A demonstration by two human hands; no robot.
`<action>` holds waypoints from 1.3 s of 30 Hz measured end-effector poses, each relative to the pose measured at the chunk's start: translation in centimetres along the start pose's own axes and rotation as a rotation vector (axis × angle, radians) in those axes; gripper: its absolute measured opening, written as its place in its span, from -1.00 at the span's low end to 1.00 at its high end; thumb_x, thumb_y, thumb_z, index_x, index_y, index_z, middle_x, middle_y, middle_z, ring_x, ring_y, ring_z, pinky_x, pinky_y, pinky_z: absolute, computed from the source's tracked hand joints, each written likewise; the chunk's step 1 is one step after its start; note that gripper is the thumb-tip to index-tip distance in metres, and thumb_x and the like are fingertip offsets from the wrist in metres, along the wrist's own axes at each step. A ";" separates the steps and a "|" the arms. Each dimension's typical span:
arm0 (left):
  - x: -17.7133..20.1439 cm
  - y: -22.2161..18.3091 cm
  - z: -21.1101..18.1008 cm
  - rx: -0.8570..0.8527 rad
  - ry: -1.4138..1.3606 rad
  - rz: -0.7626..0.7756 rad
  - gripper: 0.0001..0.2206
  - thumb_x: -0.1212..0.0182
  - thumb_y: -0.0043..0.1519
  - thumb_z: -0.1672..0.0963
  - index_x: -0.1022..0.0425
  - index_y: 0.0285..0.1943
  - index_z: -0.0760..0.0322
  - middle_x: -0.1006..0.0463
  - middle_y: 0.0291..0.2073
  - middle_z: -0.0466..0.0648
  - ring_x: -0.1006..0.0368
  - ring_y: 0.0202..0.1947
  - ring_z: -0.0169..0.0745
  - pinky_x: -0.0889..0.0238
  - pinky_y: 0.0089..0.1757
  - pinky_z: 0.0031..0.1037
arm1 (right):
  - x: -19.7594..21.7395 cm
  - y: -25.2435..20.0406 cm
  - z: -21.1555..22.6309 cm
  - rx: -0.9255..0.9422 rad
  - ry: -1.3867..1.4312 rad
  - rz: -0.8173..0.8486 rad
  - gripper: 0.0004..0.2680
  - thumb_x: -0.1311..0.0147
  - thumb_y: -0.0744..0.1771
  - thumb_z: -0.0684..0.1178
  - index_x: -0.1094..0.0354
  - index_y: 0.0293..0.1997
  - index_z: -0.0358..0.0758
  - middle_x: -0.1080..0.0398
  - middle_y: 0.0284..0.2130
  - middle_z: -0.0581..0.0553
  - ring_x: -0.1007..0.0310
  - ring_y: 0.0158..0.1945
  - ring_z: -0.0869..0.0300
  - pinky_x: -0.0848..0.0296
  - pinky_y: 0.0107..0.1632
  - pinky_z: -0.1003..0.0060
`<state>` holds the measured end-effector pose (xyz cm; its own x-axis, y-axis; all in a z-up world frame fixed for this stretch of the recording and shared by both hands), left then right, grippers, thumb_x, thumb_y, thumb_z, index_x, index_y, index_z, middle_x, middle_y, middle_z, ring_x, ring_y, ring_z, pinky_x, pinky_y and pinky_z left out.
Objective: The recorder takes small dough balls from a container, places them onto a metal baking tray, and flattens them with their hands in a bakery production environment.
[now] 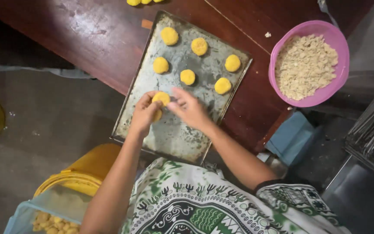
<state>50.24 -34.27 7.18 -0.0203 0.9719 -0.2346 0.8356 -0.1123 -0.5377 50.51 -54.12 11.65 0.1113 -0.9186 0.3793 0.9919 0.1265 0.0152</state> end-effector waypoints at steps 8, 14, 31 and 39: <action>-0.3 2.3 -3.4 -0.485 0.616 -0.029 -0.57 -0.24 0.14 0.23 -0.34 0.23 0.36 -0.51 -0.06 0.09 -0.50 -0.02 -0.03 -0.38 0.00 -0.32 | -4.6 -0.7 -9.3 -0.322 0.483 0.005 -0.85 -0.16 0.42 -0.15 -0.44 0.06 -0.40 -0.50 -0.35 -0.26 -0.49 -0.28 0.14 -0.46 -0.22 0.25; -1.1 2.6 -7.1 -0.366 1.039 0.014 -0.48 -0.36 0.09 0.19 -0.32 0.27 0.20 -0.51 0.02 0.19 -0.52 -0.02 0.18 -0.37 -0.03 -0.21 | -2.8 2.1 1.6 0.235 -0.234 -0.155 -0.61 -0.24 0.26 -0.19 -0.30 0.23 -0.25 -0.32 0.04 -0.27 -0.44 0.03 -0.19 -0.48 0.04 0.08; -1.7 -1.9 -7.6 -0.868 1.297 -0.047 -0.58 -0.43 -0.02 0.15 -0.49 0.06 0.22 -0.48 0.05 0.10 -0.38 0.07 0.24 -0.28 0.03 -0.11 | -0.5 -2.9 -1.1 0.228 -0.556 -0.123 -0.59 -0.32 0.26 0.01 -0.35 0.23 -0.07 -0.30 -0.03 -0.20 -0.34 0.07 -0.13 -0.32 0.08 -0.08; 0.1 0.4 -2.5 -1.020 1.285 -0.131 -0.68 -0.04 0.29 0.19 -0.46 0.22 0.35 -0.48 0.19 0.17 -0.34 0.26 0.19 -0.21 0.21 -0.09 | 0.4 -3.5 -1.2 0.371 -0.664 -0.162 -0.60 -0.19 0.27 -0.14 -0.31 0.27 -0.19 -0.37 -0.01 -0.30 -0.34 0.06 -0.20 -0.32 0.07 -0.11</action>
<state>51.94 -33.66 8.99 -0.1101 0.5459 0.8306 0.8697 -0.3517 0.3464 47.18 -55.39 10.63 -0.2094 -0.5343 0.8189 0.8941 0.2345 0.3816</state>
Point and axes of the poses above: each hand's wrist, its own y-axis towards the middle knuckle, its own x-axis out of the back of the hand, z = x × y, the point moved 3 cm from there along y, towards the middle knuckle
